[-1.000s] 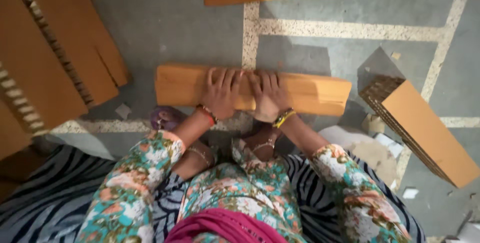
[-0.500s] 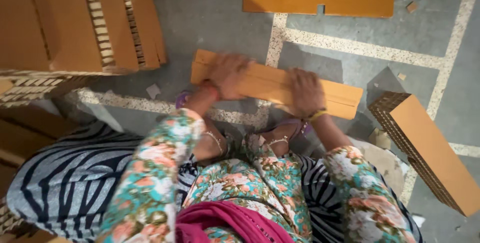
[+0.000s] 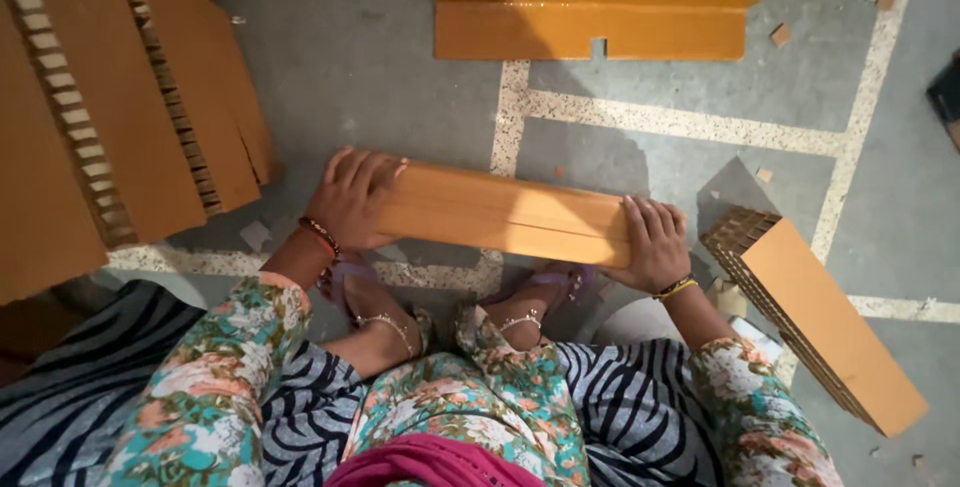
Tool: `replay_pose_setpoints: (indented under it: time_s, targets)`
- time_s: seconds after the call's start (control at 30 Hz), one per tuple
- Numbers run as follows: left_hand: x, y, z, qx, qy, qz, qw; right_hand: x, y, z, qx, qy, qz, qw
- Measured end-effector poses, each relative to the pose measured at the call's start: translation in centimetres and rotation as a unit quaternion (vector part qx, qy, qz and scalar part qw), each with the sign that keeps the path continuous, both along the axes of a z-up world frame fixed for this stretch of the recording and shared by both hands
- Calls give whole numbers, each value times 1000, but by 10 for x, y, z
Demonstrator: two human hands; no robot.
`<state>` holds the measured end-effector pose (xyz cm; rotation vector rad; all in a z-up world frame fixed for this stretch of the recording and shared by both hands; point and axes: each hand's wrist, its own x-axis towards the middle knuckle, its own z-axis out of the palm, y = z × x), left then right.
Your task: The person sits on the floor and assembles flat cardboard pieces into box-like structures. They fold the cardboard along pre-scored lines, interlock the flaps, and press the edges to secure the shape. The person handles multiple pieces, stacking some finished units and continuing to assemble others.
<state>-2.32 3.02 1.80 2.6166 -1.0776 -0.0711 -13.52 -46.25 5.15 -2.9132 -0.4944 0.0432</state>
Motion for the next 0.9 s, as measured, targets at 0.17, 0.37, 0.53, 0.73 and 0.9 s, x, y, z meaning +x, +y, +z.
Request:
replay_pose_setpoints:
  time_s: [0.17,0.37,0.53,0.73,0.9]
  targets:
    - [-1,-3,-1,-10,-26,7,1000,-3,0,0,-20,-20,0,1000]
    - [-9,-22,12,105,15,34,994,-11,3,-3,-11,-55,11,998]
    - [-13,-101,0,164,79,49,982,-8,15,-12,-80,-44,-47,995]
    - [-43,-98,-39,104,0,59,993,-38,32,-8,-59,-100,-69,991]
    - [-70,-70,-19,-1,27,62,998,-40,49,67,-44,-91,-34,994]
